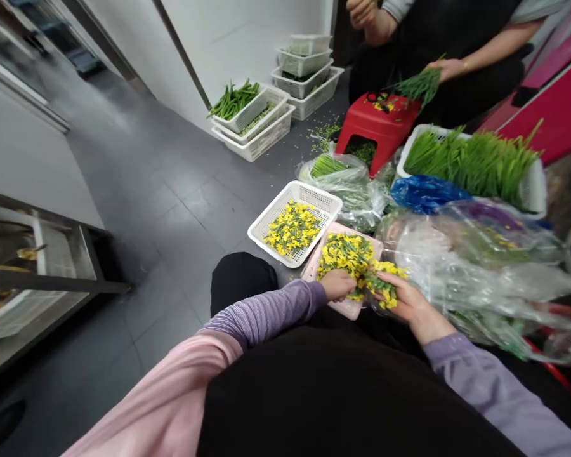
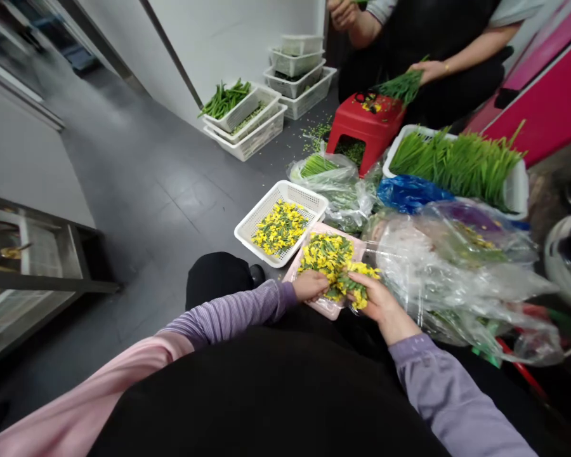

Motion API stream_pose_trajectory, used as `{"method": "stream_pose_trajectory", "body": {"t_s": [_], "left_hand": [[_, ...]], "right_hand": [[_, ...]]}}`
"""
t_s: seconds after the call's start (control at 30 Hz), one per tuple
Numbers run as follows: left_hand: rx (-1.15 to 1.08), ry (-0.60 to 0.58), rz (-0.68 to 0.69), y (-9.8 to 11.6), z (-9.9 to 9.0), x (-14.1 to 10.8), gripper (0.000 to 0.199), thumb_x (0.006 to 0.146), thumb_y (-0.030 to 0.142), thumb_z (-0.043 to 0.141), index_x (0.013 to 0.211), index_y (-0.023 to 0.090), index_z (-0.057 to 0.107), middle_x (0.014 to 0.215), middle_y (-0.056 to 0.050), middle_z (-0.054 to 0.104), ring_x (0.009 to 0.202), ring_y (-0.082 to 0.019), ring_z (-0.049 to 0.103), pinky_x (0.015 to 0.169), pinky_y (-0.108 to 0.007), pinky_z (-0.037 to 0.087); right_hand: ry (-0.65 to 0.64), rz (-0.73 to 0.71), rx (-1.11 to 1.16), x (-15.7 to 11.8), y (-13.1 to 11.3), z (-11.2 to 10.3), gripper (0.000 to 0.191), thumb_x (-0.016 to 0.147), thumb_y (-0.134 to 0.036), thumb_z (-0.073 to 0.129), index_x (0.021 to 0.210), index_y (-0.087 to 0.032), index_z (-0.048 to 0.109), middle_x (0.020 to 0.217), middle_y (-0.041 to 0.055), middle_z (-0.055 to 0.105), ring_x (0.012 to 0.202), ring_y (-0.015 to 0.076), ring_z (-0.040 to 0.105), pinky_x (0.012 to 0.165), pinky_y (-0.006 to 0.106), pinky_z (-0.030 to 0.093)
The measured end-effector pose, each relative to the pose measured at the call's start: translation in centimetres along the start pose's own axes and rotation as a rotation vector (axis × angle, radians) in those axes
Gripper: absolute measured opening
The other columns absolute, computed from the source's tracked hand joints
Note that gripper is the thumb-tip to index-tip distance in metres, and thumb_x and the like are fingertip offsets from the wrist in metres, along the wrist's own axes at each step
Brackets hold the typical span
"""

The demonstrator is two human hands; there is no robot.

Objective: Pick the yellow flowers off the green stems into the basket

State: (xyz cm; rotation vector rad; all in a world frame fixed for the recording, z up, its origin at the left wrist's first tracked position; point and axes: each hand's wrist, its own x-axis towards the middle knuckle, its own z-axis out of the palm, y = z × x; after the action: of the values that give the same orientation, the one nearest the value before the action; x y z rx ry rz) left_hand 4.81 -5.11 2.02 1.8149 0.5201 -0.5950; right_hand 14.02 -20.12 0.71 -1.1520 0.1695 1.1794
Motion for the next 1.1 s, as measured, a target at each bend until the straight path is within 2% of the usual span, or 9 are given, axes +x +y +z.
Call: {"method": "stream_pose_trajectory", "body": {"t_s": [0.1, 0.2, 0.43, 0.6, 0.67, 0.77, 0.87, 0.93, 1.1], "left_hand": [[0.425, 0.048, 0.065, -1.2, -0.7, 0.7, 0.023, 0.074, 0.025, 0.041, 0.071, 0.014, 0.061, 0.068, -0.006, 0.061, 0.069, -0.016, 0.058, 0.064, -0.025, 0.045], [0.633, 0.046, 0.125, -1.4, -1.5, 0.8, 0.03, 0.077, 0.03, 0.038, 0.079, 0.013, 0.063, 0.088, -0.012, 0.063, 0.084, -0.022, 0.059, 0.072, -0.031, 0.045], [0.654, -0.07, 0.182, -1.4, -2.0, 0.2, 0.03, 0.072, 0.027, 0.044, 0.089, 0.012, 0.064, 0.091, -0.014, 0.062, 0.08, -0.024, 0.06, 0.065, -0.032, 0.048], [0.613, -0.054, 0.196, -1.7, -2.0, 0.4, 0.031, 0.072, 0.026, 0.045, 0.093, 0.011, 0.063, 0.093, -0.015, 0.061, 0.079, -0.025, 0.06, 0.064, -0.034, 0.049], [0.616, -0.008, 0.204, -1.7, -2.4, 0.5, 0.029, 0.073, 0.024, 0.045, 0.09, 0.01, 0.064, 0.09, -0.015, 0.061, 0.077, -0.024, 0.06, 0.065, -0.034, 0.048], [0.638, 0.058, 0.225, -2.0, -3.6, 0.9, 0.025, 0.074, 0.018, 0.044, 0.087, 0.01, 0.064, 0.086, -0.014, 0.062, 0.078, -0.021, 0.059, 0.071, -0.031, 0.047], [0.636, 0.177, 0.199, -2.6, -5.1, 2.0, 0.029, 0.073, 0.01, 0.043, 0.094, 0.011, 0.063, 0.097, -0.012, 0.061, 0.087, -0.019, 0.057, 0.08, -0.027, 0.043], [0.589, 0.295, 0.141, -2.7, -5.5, 2.9, 0.03, 0.073, 0.009, 0.043, 0.093, 0.016, 0.064, 0.101, -0.007, 0.06, 0.089, -0.016, 0.056, 0.083, -0.024, 0.041], [0.7, 0.147, 0.141, -2.1, -1.6, 3.8, 0.025, 0.076, 0.023, 0.044, 0.087, 0.019, 0.065, 0.086, -0.005, 0.065, 0.083, -0.015, 0.058, 0.079, -0.023, 0.042]], "right_hand": [[0.032, 0.002, 0.039, 0.8, -1.8, 0.5, 0.014, 0.064, -0.02, 0.062, 0.078, -0.019, 0.06, 0.061, -0.0003, 0.062, 0.041, 0.0087, 0.05, 0.032, 0.019, 0.038], [0.043, 0.107, -0.016, 3.3, -4.0, 3.9, 0.013, 0.065, -0.017, 0.062, 0.078, -0.018, 0.059, 0.061, 0.0013, 0.061, 0.043, 0.01, 0.051, 0.033, 0.019, 0.039], [0.048, 0.317, -0.316, 13.6, -4.7, 16.1, 0.018, 0.07, -0.017, 0.06, 0.087, -0.014, 0.056, 0.07, 0.0064, 0.064, 0.052, 0.0134, 0.056, 0.045, 0.025, 0.048], [0.124, 0.339, -0.522, 16.2, -3.7, 19.3, 0.043, 0.065, -0.026, 0.066, 0.104, -0.02, 0.049, 0.097, 0.0111, 0.059, 0.073, 0.0208, 0.059, 0.055, 0.037, 0.051], [0.207, 0.24, -0.527, 15.3, -4.4, 18.7, 0.043, 0.063, -0.025, 0.066, 0.102, -0.021, 0.048, 0.102, 0.0114, 0.056, 0.076, 0.0207, 0.058, 0.055, 0.037, 0.051], [0.134, 0.089, -0.4, 11.5, -6.9, 15.5, 0.022, 0.067, -0.02, 0.061, 0.088, -0.017, 0.055, 0.095, 0.0092, 0.058, 0.072, 0.017, 0.058, 0.055, 0.031, 0.051], [0.054, -0.078, -0.272, 5.4, -9.2, 9.4, 0.013, 0.068, -0.018, 0.06, 0.081, -0.016, 0.059, 0.082, 0.0056, 0.061, 0.06, 0.0109, 0.056, 0.048, 0.021, 0.047], [0.165, -0.16, -0.17, 1.3, -9.5, 4.8, 0.01, 0.068, -0.017, 0.058, 0.079, -0.015, 0.059, 0.071, 0.0027, 0.06, 0.049, 0.007, 0.051, 0.04, 0.017, 0.04], [0.437, -0.187, 0.133, -3.5, -6.1, -2.4, 0.003, 0.067, -0.014, 0.053, 0.068, -0.016, 0.055, 0.049, -0.0041, 0.047, 0.036, 0.0038, 0.037, 0.031, 0.015, 0.029]]}}
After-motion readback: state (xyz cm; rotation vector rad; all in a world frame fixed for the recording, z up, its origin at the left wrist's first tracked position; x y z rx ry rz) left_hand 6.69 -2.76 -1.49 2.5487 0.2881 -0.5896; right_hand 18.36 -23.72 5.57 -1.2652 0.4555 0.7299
